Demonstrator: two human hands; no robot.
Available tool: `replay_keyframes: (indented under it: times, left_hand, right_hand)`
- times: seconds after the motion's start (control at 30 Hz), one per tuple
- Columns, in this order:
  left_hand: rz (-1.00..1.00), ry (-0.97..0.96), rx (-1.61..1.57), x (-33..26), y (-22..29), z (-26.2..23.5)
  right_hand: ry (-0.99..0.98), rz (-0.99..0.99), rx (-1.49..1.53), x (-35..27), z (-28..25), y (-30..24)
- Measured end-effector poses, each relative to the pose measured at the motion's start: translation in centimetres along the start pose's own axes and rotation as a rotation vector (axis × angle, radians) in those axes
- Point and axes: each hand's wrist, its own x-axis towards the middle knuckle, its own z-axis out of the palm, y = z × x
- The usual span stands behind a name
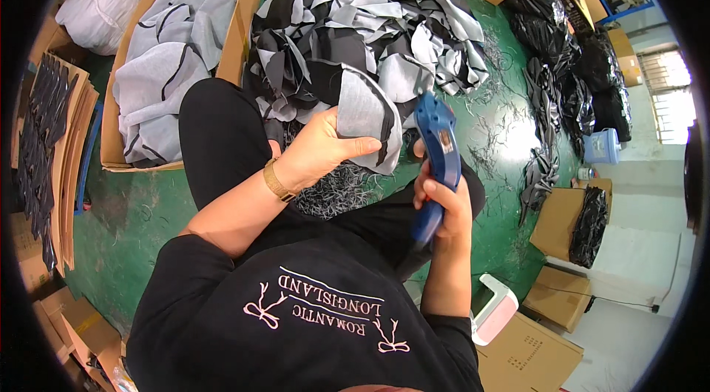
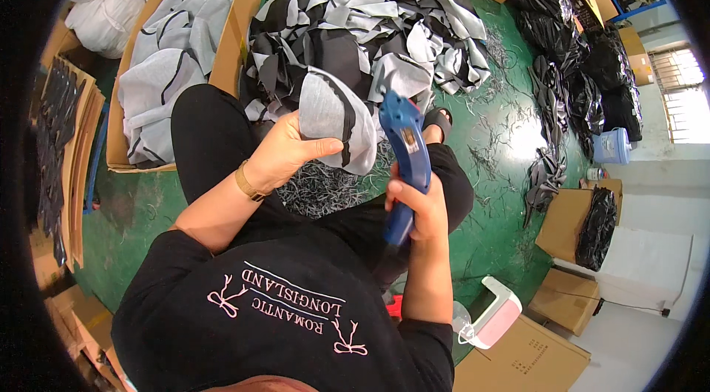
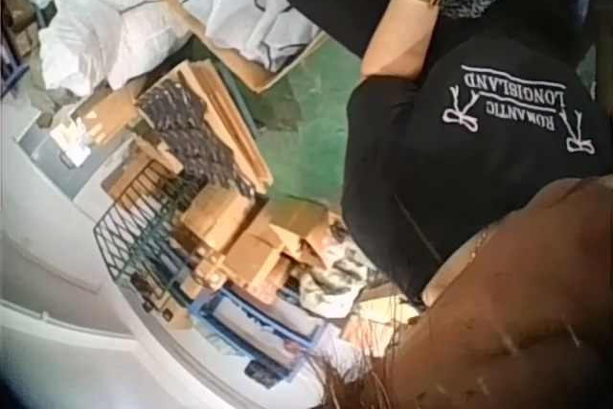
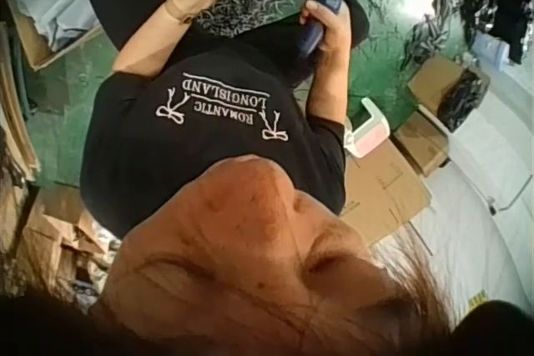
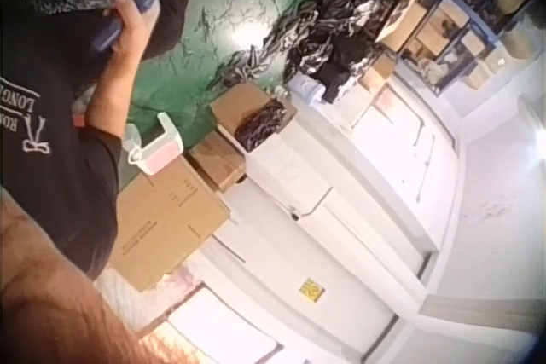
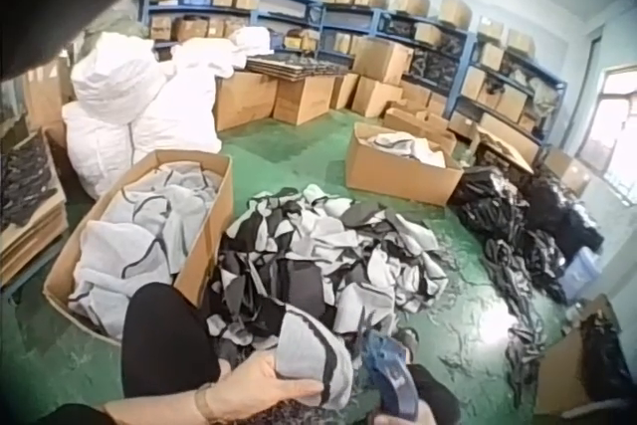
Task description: Trim excess material from fabric components using a handheld electric cutter.
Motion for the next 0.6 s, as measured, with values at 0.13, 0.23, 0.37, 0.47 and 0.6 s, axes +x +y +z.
replay_keyframes:
  times: [0.13, 0.23, 0.37, 0.47, 0.6]
  left_hand:
    - [-0.064, 0.018, -0.049, -0.5, -1.2, 1.2]
    - [-0.204, 0.038, -0.344, -0.5, -0.6, 1.3]
    - [-0.184, 0.111, -0.242, -0.2, -1.5, 0.6]
    - [-0.22, 0.078, -0.3, 0.1, -1.0, -0.1]
    - [-0.19, 0.072, -0.325, 0.6, -1.2, -1.1]
  right_hand:
    - [0.082, -0.167, -0.417, 1.9, 2.8, -0.9]
    - [0.083, -0.186, -0.579, 2.5, 3.6, -0.5]
    - [0.022, -0.043, -0.328, 2.7, 3.1, -0.3]
    - [0.016, 0.01, -0.131, 1.7, 1.6, 0.4]
    - [-0.221, 0.156, 0.024, -0.6, -1.9, 1.2]
